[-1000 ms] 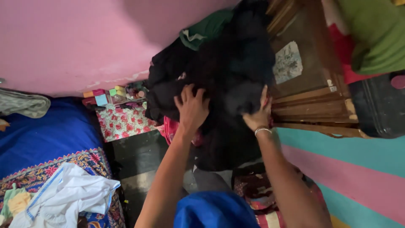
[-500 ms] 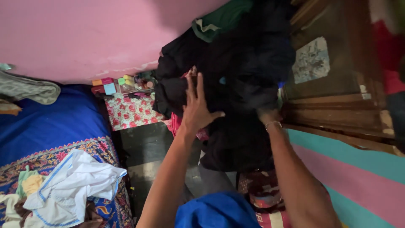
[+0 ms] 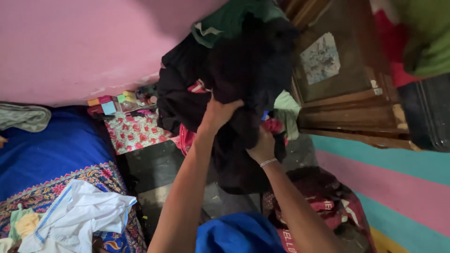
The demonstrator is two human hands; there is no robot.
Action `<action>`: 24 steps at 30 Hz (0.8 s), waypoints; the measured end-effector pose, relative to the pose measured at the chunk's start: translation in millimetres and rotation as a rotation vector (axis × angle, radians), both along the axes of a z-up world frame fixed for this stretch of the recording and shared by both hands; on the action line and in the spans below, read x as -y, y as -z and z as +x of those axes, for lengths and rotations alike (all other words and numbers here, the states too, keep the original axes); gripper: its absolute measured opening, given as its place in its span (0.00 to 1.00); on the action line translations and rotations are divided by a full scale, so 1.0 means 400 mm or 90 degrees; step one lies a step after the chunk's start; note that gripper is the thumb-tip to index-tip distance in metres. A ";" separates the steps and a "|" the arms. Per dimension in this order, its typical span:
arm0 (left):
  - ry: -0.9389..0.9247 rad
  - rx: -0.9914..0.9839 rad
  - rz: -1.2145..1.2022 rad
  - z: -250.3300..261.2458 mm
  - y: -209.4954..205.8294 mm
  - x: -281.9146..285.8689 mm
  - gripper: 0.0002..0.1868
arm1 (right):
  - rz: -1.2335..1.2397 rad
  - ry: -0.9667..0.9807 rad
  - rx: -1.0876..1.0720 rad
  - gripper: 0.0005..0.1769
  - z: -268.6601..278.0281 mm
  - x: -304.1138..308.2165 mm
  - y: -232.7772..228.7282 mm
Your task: Sorting and folding clothes on a bed and placing them into a basket.
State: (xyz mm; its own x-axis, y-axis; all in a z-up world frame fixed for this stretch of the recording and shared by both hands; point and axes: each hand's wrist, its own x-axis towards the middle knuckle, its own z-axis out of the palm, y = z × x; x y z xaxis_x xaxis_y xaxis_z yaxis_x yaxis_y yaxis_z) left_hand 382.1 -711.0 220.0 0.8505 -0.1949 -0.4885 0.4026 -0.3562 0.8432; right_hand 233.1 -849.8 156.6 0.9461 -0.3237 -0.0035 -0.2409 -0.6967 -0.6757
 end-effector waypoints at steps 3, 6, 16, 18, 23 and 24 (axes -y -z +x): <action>-0.032 0.006 0.036 -0.016 0.035 -0.026 0.40 | 0.060 -0.029 0.149 0.29 -0.001 -0.004 -0.020; -0.180 0.091 -0.240 -0.083 0.172 -0.025 0.39 | 0.197 -0.048 0.247 0.21 0.014 -0.027 -0.080; -0.360 -0.125 -0.376 -0.108 -0.004 -0.189 0.27 | 0.258 -0.047 0.282 0.17 0.057 -0.147 -0.254; -0.364 -0.080 -0.451 -0.125 -0.027 -0.226 0.25 | 0.153 -0.084 0.346 0.17 0.050 -0.195 -0.335; -0.357 -0.164 -0.593 -0.204 -0.119 -0.376 0.22 | 0.102 -0.085 0.395 0.13 -0.045 -0.358 -0.442; -0.341 -0.177 -0.636 -0.229 -0.142 -0.415 0.22 | 0.131 -0.067 0.391 0.12 -0.075 -0.418 -0.486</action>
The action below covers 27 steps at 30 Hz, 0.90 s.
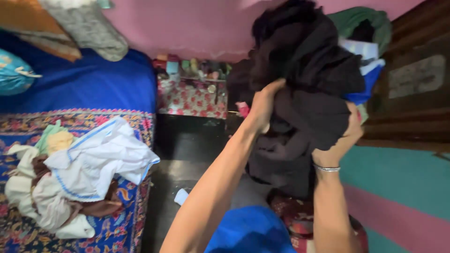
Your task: Sorting and folding clothes on a bed and placing them into a basket.
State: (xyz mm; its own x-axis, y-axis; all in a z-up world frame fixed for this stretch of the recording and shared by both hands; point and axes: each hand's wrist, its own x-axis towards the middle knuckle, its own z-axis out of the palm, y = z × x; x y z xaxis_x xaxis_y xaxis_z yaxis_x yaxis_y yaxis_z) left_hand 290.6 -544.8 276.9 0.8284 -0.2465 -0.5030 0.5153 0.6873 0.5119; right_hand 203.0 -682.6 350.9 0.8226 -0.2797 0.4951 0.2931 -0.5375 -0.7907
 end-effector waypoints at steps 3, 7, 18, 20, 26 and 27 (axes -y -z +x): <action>-0.015 0.054 0.003 -0.089 -0.054 -0.148 0.21 | -0.042 -0.026 0.038 0.13 -0.089 -0.161 -0.073; -0.069 0.068 -0.088 -0.224 -0.022 -0.403 0.18 | -0.091 -0.061 0.055 0.14 -0.217 -0.396 -0.075; -0.351 0.147 0.051 -0.619 -0.276 -1.251 0.23 | 0.042 -0.381 0.117 0.20 -0.432 -1.151 -0.207; -0.405 0.158 0.052 -0.662 -0.290 -1.363 0.23 | 0.100 -0.428 0.125 0.24 -0.462 -1.260 -0.223; -0.477 0.117 0.355 -0.784 -0.309 -1.615 0.28 | 0.194 -0.438 0.211 0.33 -0.514 -1.504 -0.212; -0.475 0.100 0.428 -0.803 -0.306 -1.645 0.29 | 0.171 -0.426 0.257 0.35 -0.527 -1.539 -0.212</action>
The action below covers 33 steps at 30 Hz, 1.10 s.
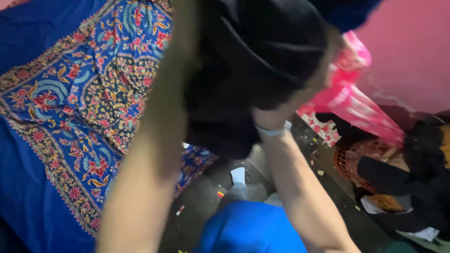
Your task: Sorting and folding clothes on a bed and placing them into a basket.
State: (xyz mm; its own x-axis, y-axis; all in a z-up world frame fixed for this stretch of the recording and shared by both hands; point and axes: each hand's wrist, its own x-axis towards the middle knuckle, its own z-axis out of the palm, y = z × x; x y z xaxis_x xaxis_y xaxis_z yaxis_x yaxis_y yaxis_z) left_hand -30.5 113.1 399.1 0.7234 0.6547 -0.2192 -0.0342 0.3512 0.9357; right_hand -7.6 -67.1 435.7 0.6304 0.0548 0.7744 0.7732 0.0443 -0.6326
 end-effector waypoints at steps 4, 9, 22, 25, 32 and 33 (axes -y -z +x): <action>-0.055 -0.145 0.244 -0.078 0.007 -0.133 0.36 | 0.018 -0.011 0.015 0.46 -0.038 -0.187 0.076; -0.144 -0.348 0.553 -0.201 0.008 -0.260 0.46 | -0.071 -0.331 -0.365 0.56 -0.055 -0.384 0.304; 0.219 -0.696 0.610 -0.153 0.236 -0.020 0.44 | -0.355 -0.365 -0.502 0.32 0.104 -0.163 0.607; 0.297 -0.665 0.638 -0.043 0.270 0.059 0.41 | -0.360 -0.367 -0.609 0.27 0.159 -0.031 0.589; 0.466 -0.401 0.831 0.329 0.348 0.445 0.35 | -0.324 -0.152 -0.650 0.21 0.352 0.389 0.557; 0.474 -0.331 0.869 0.385 0.365 0.519 0.34 | -0.308 -0.116 -0.655 0.20 0.386 0.459 0.551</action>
